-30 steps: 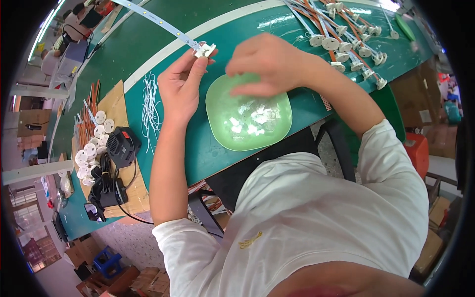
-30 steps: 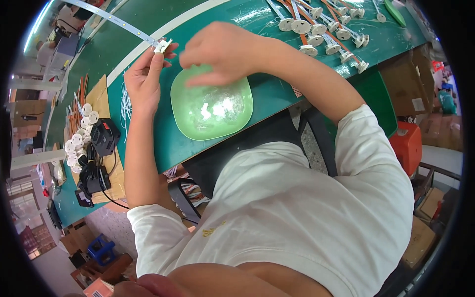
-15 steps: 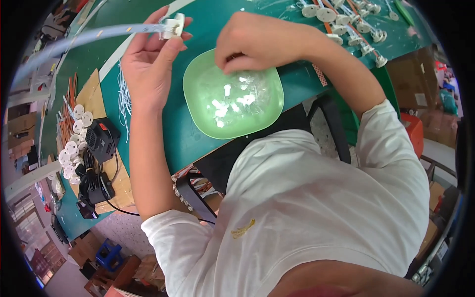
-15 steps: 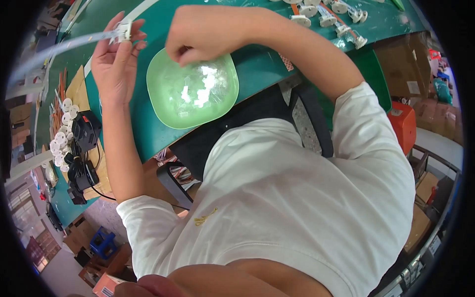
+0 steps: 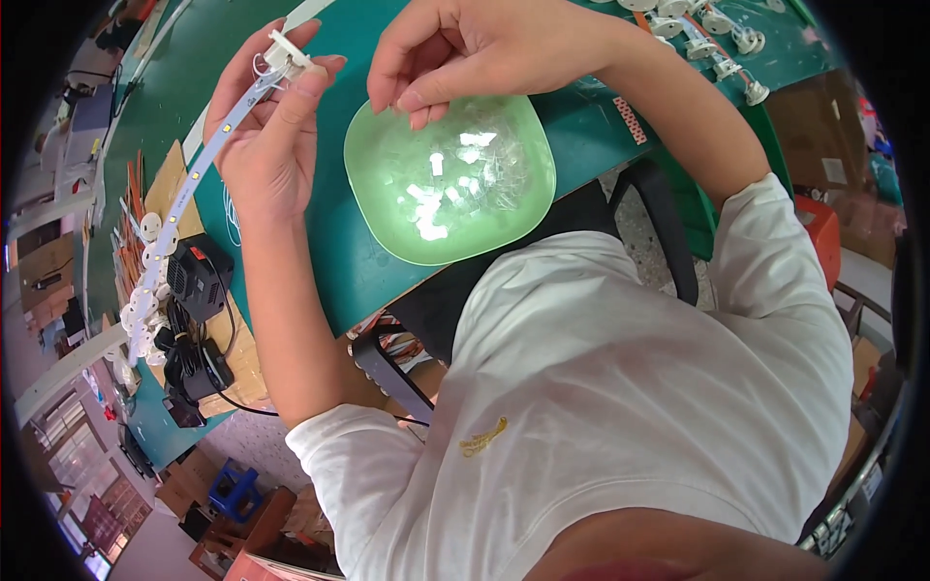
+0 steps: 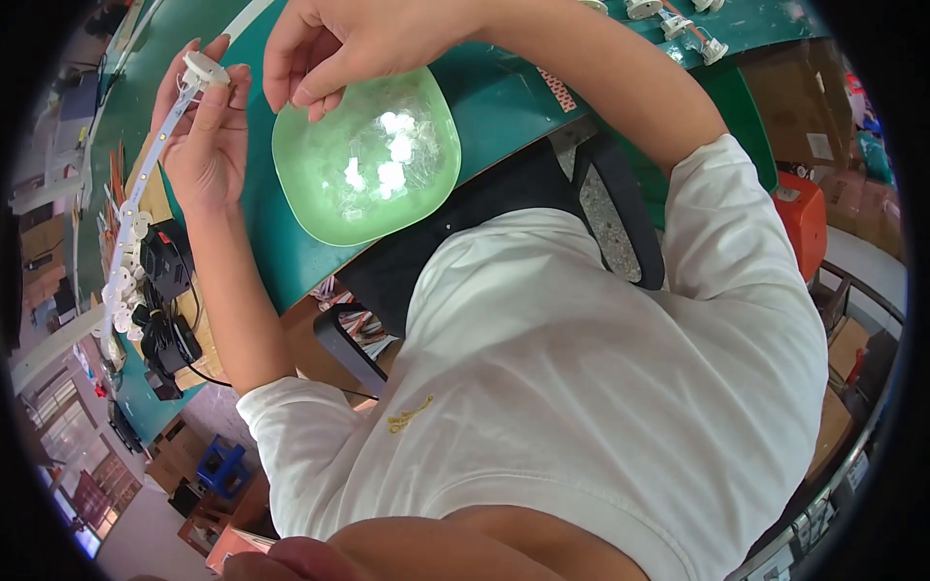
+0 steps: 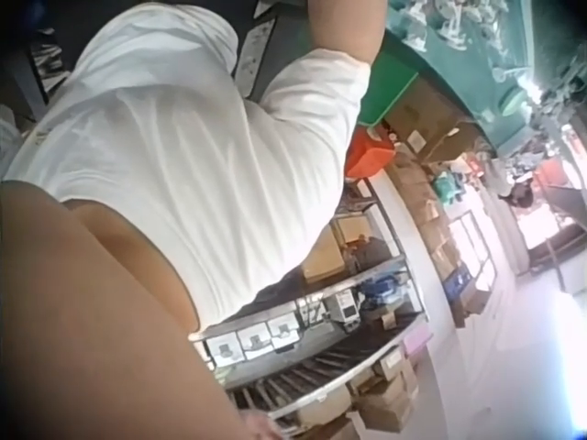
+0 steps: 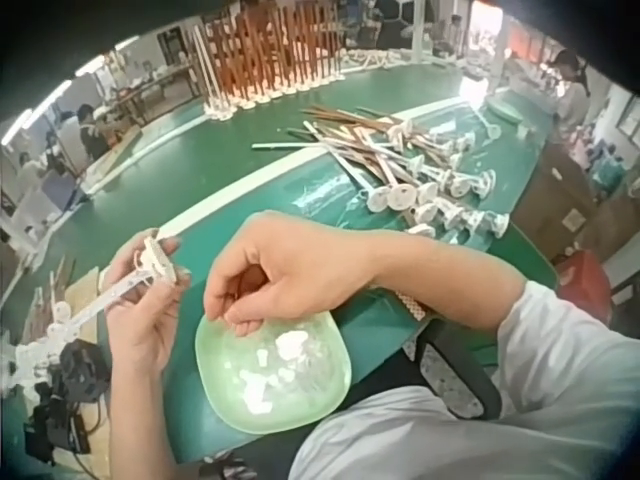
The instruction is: Manually assemble small white plastic parts by attaching rods and pieces to a base plate.
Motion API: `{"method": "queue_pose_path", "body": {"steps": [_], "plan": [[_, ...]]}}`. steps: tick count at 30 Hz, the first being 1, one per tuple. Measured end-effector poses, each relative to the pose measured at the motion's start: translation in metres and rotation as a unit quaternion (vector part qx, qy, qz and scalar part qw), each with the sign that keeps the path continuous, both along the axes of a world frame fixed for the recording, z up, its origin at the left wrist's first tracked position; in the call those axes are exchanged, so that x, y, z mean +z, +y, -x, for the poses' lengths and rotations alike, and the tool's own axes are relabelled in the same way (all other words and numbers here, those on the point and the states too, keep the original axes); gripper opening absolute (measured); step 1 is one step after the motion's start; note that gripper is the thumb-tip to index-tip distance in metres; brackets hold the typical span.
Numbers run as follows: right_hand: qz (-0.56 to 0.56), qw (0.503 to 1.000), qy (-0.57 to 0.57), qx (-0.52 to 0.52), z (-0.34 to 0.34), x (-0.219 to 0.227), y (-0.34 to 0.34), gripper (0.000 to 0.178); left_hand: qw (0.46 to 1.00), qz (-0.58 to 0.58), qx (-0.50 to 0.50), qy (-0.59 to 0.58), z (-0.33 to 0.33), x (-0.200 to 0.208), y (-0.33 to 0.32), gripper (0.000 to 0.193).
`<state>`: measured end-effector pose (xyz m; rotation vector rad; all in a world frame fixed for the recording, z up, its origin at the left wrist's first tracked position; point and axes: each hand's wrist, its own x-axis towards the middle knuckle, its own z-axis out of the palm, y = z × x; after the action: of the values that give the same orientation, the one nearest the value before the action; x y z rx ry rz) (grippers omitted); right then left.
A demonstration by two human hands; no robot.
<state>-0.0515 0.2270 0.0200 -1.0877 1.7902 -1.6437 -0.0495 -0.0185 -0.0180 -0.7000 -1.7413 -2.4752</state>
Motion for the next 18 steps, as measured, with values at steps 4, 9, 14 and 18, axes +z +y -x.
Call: {"method": "queue_pose_path", "body": {"steps": [4, 9, 14, 18], "plan": [[0.002, 1.0, -0.014, -0.01, 0.0, 0.003, -0.002, 0.01, 0.999, -0.036, -0.009, -0.009, -0.009, 0.01, 0.013, 0.047], [0.029, 0.997, 0.072, -0.02, 0.003, -0.005, -0.002, 0.008, 0.998, -0.053, -0.029, -0.017, -0.008, 0.01, 0.012, 0.048], [-0.01, 1.0, 0.023, -0.009, 0.001, -0.003, -0.002, 0.011, 0.995, -0.08, -0.057, -0.016, -0.007, 0.008, 0.01, 0.05], [0.037, 0.995, 0.084, -0.04, -0.008, 0.003, -0.003, 0.015, 0.987, -0.121, -0.108, -0.016, -0.007, 0.004, 0.008, 0.051]]}}
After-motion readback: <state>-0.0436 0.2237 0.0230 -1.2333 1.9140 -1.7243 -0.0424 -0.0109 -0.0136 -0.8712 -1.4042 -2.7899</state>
